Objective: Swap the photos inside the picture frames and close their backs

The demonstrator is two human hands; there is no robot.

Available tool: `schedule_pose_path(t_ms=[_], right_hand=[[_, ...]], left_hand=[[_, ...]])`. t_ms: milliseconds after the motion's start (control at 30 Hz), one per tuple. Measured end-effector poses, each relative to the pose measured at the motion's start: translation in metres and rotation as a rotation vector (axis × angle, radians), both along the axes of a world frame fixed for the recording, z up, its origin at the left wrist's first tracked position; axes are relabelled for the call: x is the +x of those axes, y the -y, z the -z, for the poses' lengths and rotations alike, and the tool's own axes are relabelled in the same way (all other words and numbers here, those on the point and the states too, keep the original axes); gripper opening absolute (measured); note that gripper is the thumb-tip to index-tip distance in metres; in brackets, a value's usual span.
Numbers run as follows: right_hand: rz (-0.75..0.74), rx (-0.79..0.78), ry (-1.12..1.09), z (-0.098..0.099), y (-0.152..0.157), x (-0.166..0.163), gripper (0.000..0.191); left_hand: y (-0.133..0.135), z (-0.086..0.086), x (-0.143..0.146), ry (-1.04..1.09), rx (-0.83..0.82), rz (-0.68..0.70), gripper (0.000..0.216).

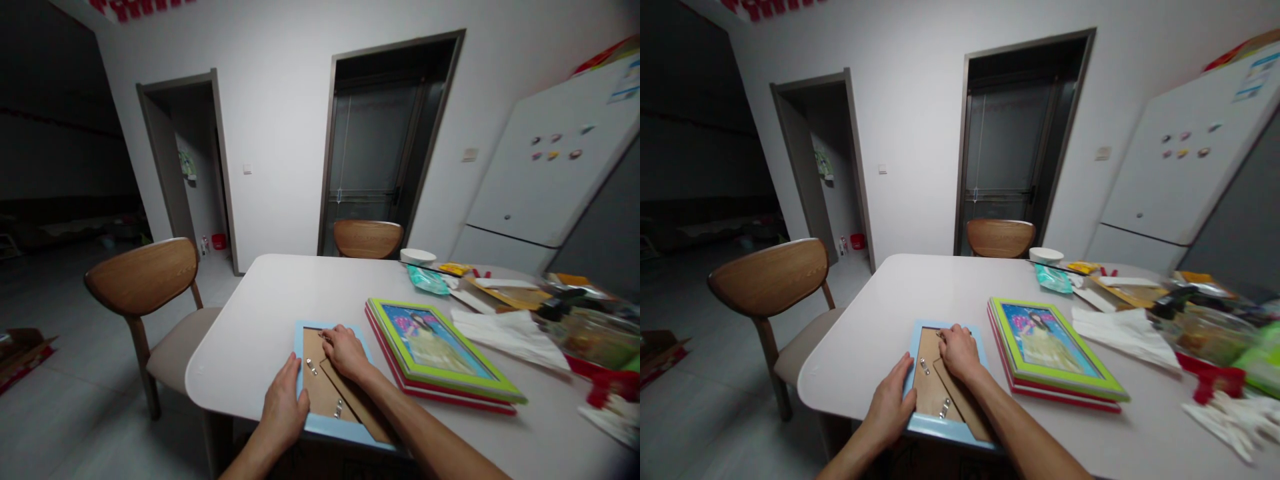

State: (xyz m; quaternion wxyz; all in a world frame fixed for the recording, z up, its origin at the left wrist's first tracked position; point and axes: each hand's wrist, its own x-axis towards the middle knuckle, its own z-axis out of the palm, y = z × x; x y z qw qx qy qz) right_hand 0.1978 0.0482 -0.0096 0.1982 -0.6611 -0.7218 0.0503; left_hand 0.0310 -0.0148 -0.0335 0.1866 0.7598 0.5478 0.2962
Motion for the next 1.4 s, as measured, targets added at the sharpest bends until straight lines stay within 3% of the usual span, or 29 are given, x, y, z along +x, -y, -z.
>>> schedule_pose_path(t_ms=[133,200,267,467,633,833,967,1133,1267,1400], right_hand=[[-0.277,-0.067,-0.111,-0.018,0.035,0.018,0.047],[-0.449,-0.152,-0.196,-0.025,0.056,0.024,0.041],[-0.515,-0.208,-0.235,-0.026,0.071,0.024,0.029],[-0.432,-0.120,-0.189,-0.011,0.076,0.012,0.010],[-0.275,-0.082,-0.193,-0.008,0.077,0.015,0.032],[-0.154,-0.041,-0.117,-0.009,0.073,0.011,0.031],[-0.107,-0.025,-0.118,-0.022,0.066,0.012,0.035],[-0.131,0.071,-0.119,-0.049,0.067,-0.001,0.028],[-0.208,0.126,-0.273,-0.050,0.068,-0.006,0.031],[-0.111,0.095,-0.211,-0.028,0.069,0.020,0.037]], left_hand=[[0.001,0.003,0.001,0.035,-0.005,-0.009,0.053],[0.001,0.003,0.001,0.048,-0.003,-0.009,0.052],[0.001,0.003,0.002,0.054,0.000,-0.006,0.052],[0.001,0.004,0.003,0.043,-0.009,-0.012,0.053],[0.001,0.006,0.002,0.090,0.005,-0.003,0.052],[0.001,0.004,0.001,0.161,-0.022,-0.016,0.052],[0.001,-0.006,0.003,0.299,-0.100,-0.025,0.051],[-0.009,-0.028,0.005,0.634,-0.198,0.020,0.028],[-0.018,-0.032,-0.016,0.730,-0.271,0.024,0.033],[-0.017,-0.025,-0.064,0.753,-0.298,-0.031,0.036]])
